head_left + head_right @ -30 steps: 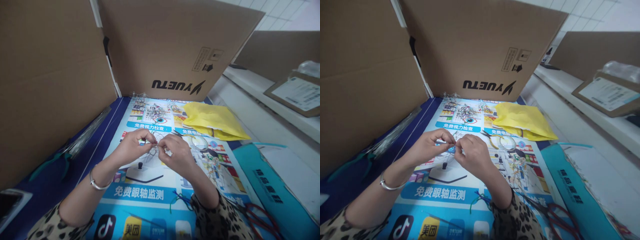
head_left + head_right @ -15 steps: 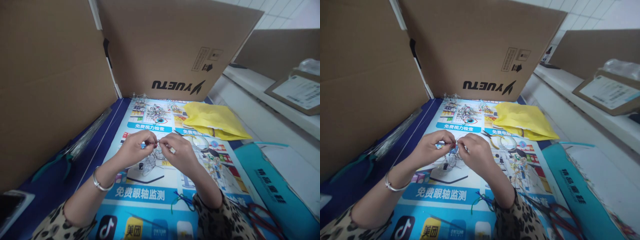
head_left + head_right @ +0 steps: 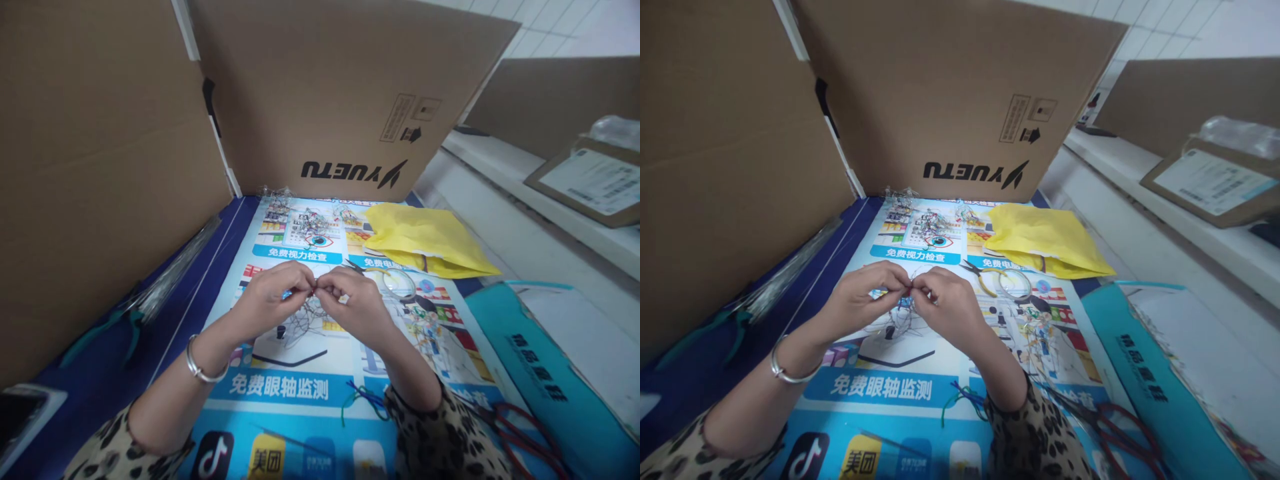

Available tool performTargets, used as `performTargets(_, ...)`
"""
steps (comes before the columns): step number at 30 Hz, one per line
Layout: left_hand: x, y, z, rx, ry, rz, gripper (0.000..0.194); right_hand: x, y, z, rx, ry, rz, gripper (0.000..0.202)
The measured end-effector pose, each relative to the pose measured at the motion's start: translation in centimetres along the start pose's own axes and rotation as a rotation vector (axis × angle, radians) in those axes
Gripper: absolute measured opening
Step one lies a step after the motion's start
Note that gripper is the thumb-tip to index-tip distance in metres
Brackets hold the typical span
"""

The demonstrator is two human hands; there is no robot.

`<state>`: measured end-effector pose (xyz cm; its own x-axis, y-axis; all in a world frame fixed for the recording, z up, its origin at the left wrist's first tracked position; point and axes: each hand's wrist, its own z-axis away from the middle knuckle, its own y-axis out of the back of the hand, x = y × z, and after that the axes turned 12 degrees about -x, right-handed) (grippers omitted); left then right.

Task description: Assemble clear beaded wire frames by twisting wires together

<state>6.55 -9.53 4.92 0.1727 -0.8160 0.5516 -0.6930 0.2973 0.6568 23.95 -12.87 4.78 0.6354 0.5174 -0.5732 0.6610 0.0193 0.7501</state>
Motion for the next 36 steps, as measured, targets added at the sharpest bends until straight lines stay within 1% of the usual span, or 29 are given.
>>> performTargets(3, -0.1, 0.0, 0.1, -0.018, 0.005, 0.003, 0.016, 0.0, -0.1, 0.0, 0.035, 0.013, -0.027, 0.012)
performTargets(6, -0.3, 0.3, 0.3, -0.041, 0.058, 0.009, 0.015, 0.0, 0.0, 0.0, 0.036, 0.033, -0.06, 0.014)
performTargets(11, -0.7, 1.1, 0.5, -0.063, 0.164, -0.022, 0.013, 0.1, 0.6, 0.0, 0.012, 0.038, -0.051, 0.015)
performTargets(15, -0.8, 1.5, 0.5, -0.074, 0.184, -0.047, 0.013, 0.3, 0.7, 0.1, -0.013, 0.036, -0.046, 0.016)
performTargets(19, -0.9, 1.3, 0.4, -0.061, 0.199, -0.063, 0.013, 0.5, 0.7, 0.2, -0.045, 0.051, 0.003, 0.016)
performTargets(26, -1.2, 0.7, 0.5, -0.008, 0.13, -0.105, 0.018, 0.4, 0.8, 0.1, -0.099, 0.098, 0.041, 0.017)
performTargets(29, -1.3, 0.9, 0.5, -0.016, 0.122, -0.092, 0.018, 0.3, 0.8, 0.2, -0.116, 0.066, 0.042, 0.016)
performTargets(32, -1.4, 1.4, 0.5, -0.042, 0.103, -0.042, 0.017, 0.3, 1.1, 0.4, -0.124, 0.039, 0.04, 0.014)
performTargets(34, -1.4, 1.8, 0.5, -0.06, 0.08, -0.012, 0.017, 0.2, 1.5, 0.4, -0.102, 0.049, 0.052, 0.014)
performTargets(36, -1.4, 2.1, 0.6, -0.083, 0.056, 0.002, 0.018, 0.3, 1.8, 0.4, -0.031, 0.079, 0.087, 0.014)
